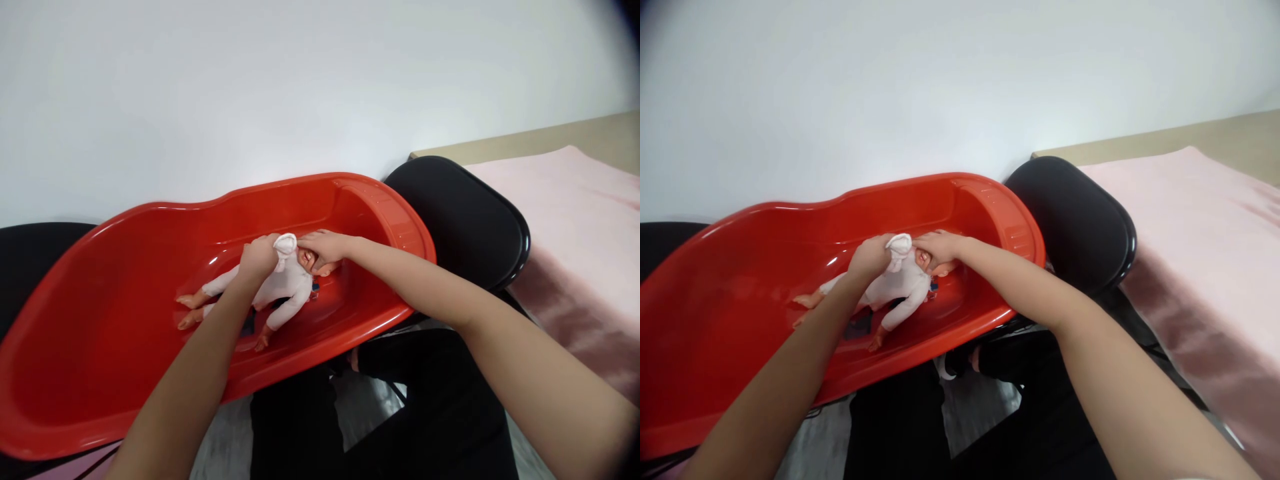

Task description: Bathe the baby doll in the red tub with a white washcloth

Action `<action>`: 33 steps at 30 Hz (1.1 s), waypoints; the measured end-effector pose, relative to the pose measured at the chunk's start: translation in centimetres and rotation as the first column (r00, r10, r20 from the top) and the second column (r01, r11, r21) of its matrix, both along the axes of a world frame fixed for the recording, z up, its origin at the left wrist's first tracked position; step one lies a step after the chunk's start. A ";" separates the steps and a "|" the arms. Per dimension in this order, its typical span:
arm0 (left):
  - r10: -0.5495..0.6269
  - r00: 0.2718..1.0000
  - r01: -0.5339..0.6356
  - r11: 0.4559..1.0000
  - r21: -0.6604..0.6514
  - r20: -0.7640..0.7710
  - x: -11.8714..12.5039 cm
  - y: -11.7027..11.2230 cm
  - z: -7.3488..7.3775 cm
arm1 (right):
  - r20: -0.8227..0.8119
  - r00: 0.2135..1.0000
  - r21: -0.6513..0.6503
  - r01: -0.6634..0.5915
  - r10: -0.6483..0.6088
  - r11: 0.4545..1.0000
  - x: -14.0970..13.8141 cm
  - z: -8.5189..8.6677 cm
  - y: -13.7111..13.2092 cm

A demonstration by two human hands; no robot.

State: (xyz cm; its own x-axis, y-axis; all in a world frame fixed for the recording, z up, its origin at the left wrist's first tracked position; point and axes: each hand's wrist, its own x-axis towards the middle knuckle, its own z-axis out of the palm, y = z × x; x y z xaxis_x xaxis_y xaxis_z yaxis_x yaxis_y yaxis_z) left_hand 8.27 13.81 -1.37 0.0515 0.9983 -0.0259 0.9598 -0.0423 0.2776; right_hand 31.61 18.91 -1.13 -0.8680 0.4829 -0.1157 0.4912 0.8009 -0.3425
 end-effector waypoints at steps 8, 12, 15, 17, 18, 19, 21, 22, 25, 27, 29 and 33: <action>-0.196 0.961 0.166 0.972 -0.165 -0.193 1.1 -0.1 -1.3 | 0.263 0.965 0.071 -0.013 -0.006 0.997 0.0 -0.2 -0.3; -0.244 0.942 0.205 0.962 -0.182 -0.231 1.2 -0.3 -1.6 | 0.262 0.964 0.065 0.024 -0.041 0.998 -0.2 -0.2 -0.2; -0.307 0.927 0.271 0.945 -0.183 -0.213 0.7 -0.2 -2.5 | 0.253 0.966 0.064 0.032 -0.047 0.997 -0.2 -0.7 0.2; -0.324 0.936 0.301 0.940 -0.162 -0.140 0.6 -0.1 -3.2 | 0.248 0.968 0.053 0.033 -0.045 0.998 -0.2 -0.9 0.4; -0.323 0.943 0.309 0.940 -0.146 -0.084 0.6 0.0 -3.5 | 0.244 0.969 0.046 0.037 -0.047 0.998 -0.2 -0.9 0.4; -0.320 0.947 0.315 0.941 -0.128 -0.022 0.7 0.1 -3.8 | 0.241 0.969 0.040 0.048 -0.056 0.998 -0.2 -0.9 0.3; -0.321 0.944 0.328 0.940 -0.090 0.080 1.0 0.2 -4.3 | 0.238 0.967 0.032 0.079 -0.085 0.996 -0.3 -0.7 0.1; -0.331 0.937 0.339 0.938 -0.071 0.108 1.1 0.3 -4.4 | 0.241 0.965 0.031 0.099 -0.104 0.995 -0.4 -0.6 0.0; -0.357 0.928 0.361 0.932 -0.026 0.106 1.4 0.7 -4.7 | 0.240 0.962 0.034 0.128 -0.133 0.991 -0.5 -0.7 0.1; -0.355 0.933 0.357 0.934 -0.023 0.049 1.3 1.0 -4.8 | 0.230 0.965 0.034 0.123 -0.127 0.992 -0.5 -1.0 0.3; -0.358 0.933 0.357 0.933 -0.044 -0.032 1.3 1.2 -4.7 | 0.222 0.968 0.034 0.116 -0.120 0.993 -0.5 -1.3 0.5; -0.416 0.899 0.407 0.909 -0.087 -0.138 1.5 1.2 -4.4 | 0.225 0.967 0.035 0.111 -0.116 0.993 -0.3 -1.2 0.6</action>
